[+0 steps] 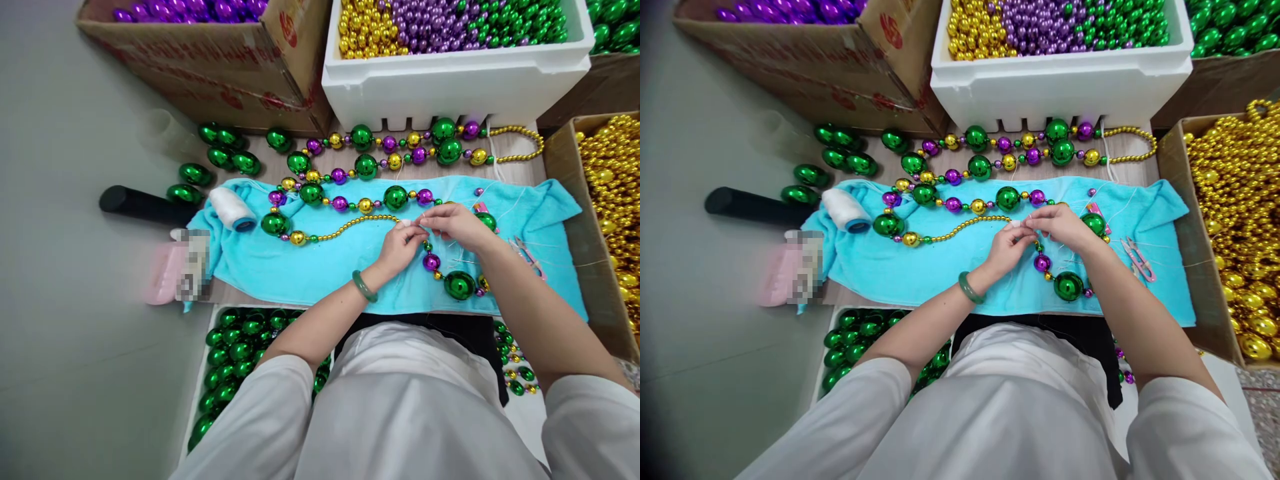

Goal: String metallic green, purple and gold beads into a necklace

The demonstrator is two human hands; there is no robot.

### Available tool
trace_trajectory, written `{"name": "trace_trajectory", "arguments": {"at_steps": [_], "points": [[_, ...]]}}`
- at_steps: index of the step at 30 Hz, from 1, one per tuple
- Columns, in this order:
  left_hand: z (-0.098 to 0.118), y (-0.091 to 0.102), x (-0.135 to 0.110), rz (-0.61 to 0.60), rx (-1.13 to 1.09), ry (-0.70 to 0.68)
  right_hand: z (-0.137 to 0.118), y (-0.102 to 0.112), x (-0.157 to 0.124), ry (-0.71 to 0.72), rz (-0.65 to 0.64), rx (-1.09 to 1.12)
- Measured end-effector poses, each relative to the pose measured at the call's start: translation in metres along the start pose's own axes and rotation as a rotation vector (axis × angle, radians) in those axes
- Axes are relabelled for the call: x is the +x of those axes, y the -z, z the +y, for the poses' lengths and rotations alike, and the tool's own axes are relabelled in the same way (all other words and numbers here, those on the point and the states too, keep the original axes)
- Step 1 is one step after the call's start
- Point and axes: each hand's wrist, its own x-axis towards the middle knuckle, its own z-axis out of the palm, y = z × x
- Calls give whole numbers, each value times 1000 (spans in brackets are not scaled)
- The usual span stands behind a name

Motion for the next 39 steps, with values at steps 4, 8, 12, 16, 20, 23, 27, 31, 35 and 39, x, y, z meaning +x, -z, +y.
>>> {"name": "trace_trajectory", "arguments": {"at_steps": [4,8,12,16,20,23,27,31,35,39], "points": [[0,7,4,-101,112,-87,8,4,-7,27,30,252],[-3,14,6,-155,233,-124,17,13,-14,36,69,306],[-3,12,6,-209,316,-191,24,16,-13,28,160,302],[1,9,6,-144,198,-95,26,11,-12,26,225,391],[8,7,4,-55,-324,155,28,4,-14,8,188,504],[13,3,2,-57,-771,361,32,-1,-13,26,176,467],[13,-1,1,-52,-895,462,40,-6,-9,118,249,307],[8,-4,1,-14,-788,478,43,-9,-6,171,270,500],[6,-6,3,-30,-716,465,42,-14,-4,104,242,653],[6,-6,5,-73,-644,428,42,-12,-2,114,194,619]]}}
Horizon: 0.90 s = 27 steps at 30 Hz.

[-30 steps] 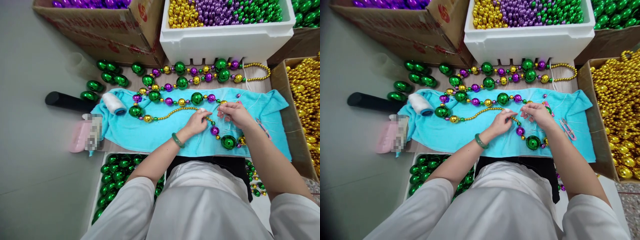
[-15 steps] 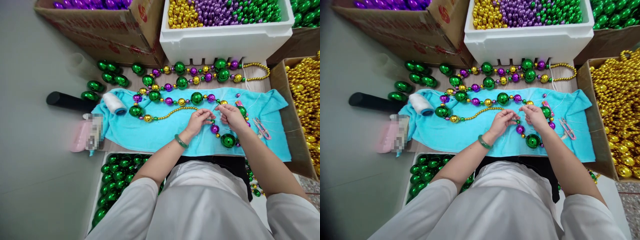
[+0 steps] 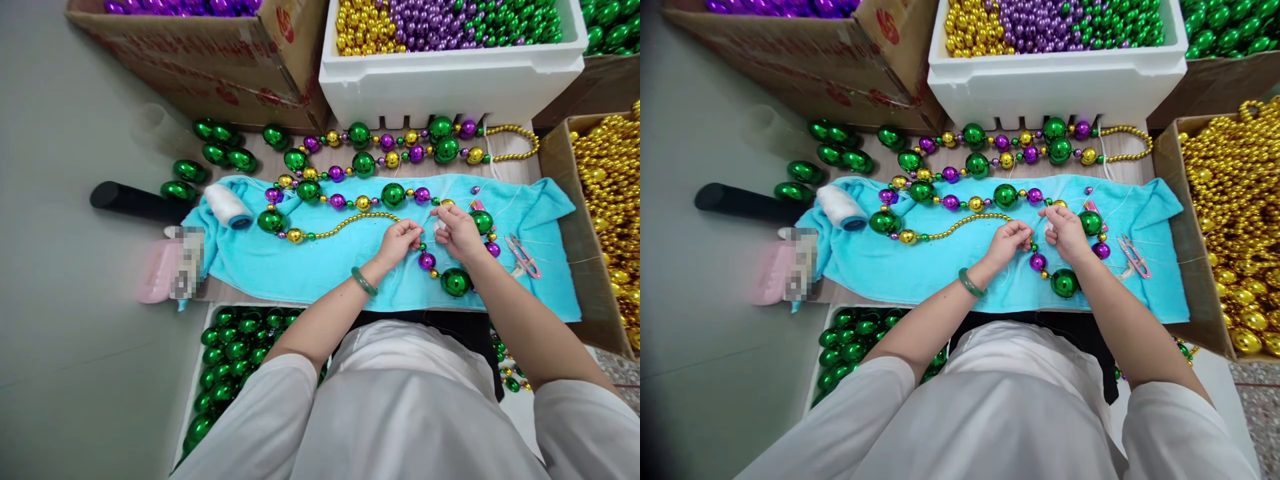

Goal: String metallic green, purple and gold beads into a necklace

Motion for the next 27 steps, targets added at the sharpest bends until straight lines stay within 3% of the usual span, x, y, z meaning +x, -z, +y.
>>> {"name": "trace_trajectory", "arguments": {"at_steps": [5,9,20,24,27], "points": [[1,3,0,24,53,3,-7,7,1,-11,-70,-39],[1,4,1,46,93,3,-10,10,2,64,-87,-56],[0,3,2,42,167,-7,-5,-1,-2,56,45,88],[1,6,3,16,284,-88,-2,-2,1,46,102,-46],[4,6,3,9,438,-175,0,-2,3,40,72,-184]]}}
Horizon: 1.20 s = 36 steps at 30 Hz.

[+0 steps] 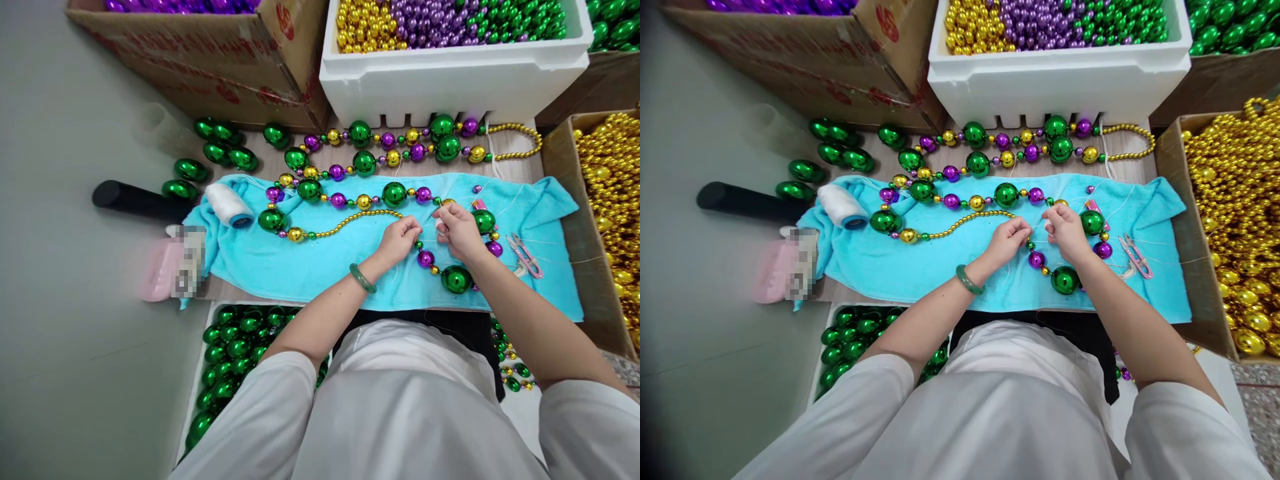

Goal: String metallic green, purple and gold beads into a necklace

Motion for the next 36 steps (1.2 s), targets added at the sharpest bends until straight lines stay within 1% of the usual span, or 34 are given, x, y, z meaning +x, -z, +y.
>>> {"name": "trace_trajectory", "arguments": {"at_steps": [3,7,12,17,20,24,26,28,31,36], "points": [[4,0,-1,-3,112,-25,2,1,3,0,-24,-58],[4,-3,-4,6,198,-52,5,4,7,-14,-15,-105],[2,-2,0,9,220,-44,0,3,7,-7,10,-122],[4,-1,4,-17,253,-36,-4,0,6,27,32,-168],[3,0,2,-21,214,-13,-2,1,9,14,46,-177],[-2,1,-1,-2,-21,67,2,2,16,2,37,-185],[-6,1,-2,9,-79,106,2,1,18,1,34,-190],[-7,0,-2,26,-57,121,1,0,18,6,28,-192],[-7,-2,-1,43,38,94,-1,0,17,14,21,-196],[-3,-1,-1,38,106,76,-1,1,13,21,21,-199]]}}
